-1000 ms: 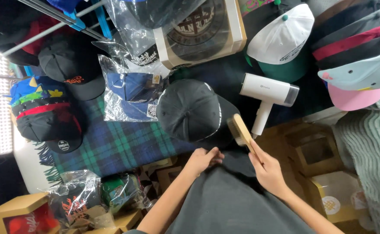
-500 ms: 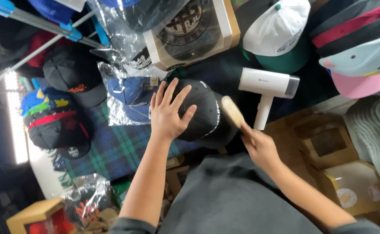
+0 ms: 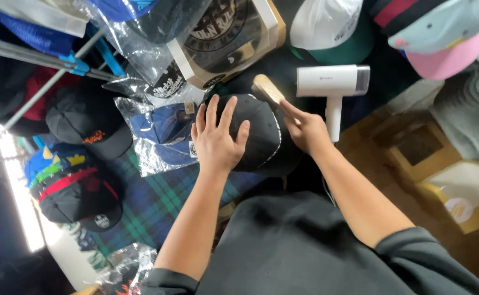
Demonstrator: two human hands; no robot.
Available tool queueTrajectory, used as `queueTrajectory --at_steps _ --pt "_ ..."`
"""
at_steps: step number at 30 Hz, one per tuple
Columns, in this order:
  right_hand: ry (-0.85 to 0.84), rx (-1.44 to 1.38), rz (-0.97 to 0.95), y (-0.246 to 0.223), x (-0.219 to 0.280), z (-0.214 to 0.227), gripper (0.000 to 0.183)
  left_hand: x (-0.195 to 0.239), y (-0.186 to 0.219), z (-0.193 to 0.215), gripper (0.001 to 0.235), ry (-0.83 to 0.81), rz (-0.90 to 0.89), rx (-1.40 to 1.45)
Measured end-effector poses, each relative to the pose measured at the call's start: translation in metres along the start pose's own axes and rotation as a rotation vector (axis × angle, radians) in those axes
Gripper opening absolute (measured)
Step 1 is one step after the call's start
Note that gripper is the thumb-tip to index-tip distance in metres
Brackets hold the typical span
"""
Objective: The person cleans a black baseball cap on a wooden head form using a brush and a hairdryer. After cleaning, the person removes the cap from the head form and places it into a clear plastic bag for packaging.
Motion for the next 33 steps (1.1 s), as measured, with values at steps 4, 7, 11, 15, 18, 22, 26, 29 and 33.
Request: queueTrajectory --at_steps 4,7,11,15,18,22,26,29,33 --pt "0.208 -0.187 0.104 0.007 0.107 0.015 0.05 0.0 -0.003 -0.002 0.059 0.04 -0.01 0.008" --pt "0.221 -0.201 0.146 0.031 0.193 0.01 0.044 0.001 -0.002 -0.001 0.06 0.117 -0.039 -0.01" --pt "0.235 0.21 0.357 -0.002 0.214 0.003 0.05 0.002 -0.001 0.0 0.059 0.159 -0.068 -0.015" --pt "0.295 0.426 0.626 -0.053 0.187 -0.01 0.037 0.0 -0.002 0.002 0.059 0.144 -0.073 -0.01" --pt "0.335 0.478 0.678 -0.062 0.169 -0.004 0.029 0.0 -0.003 0.004 0.058 0.183 -0.088 -0.008" --pt "0.259 0.408 0.597 -0.005 0.191 0.032 0.037 0.004 -0.016 -0.002 0.056 0.208 -0.064 0.043" --pt "0.118 0.213 0.335 0.042 0.222 0.04 0.045 0.005 -0.018 0.0 0.053 0.223 -0.005 0.1" --pt "0.021 0.0 0.15 0.032 0.231 0.038 0.046 0.005 -0.014 0.004 0.054 0.222 0.019 0.082" --pt "0.079 -0.247 -0.149 0.089 0.255 0.031 0.053 0.008 -0.012 0.004 0.055 0.241 -0.001 0.013"
Point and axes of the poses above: each hand's wrist, its own x-axis away from the middle knuckle, its own z-axis out of the back of the hand, y = z × x, the point moved 4 cm from there along -x, towards the middle knuckle, and after that the axes turned 6 degrees about x, right-handed, at the moved point
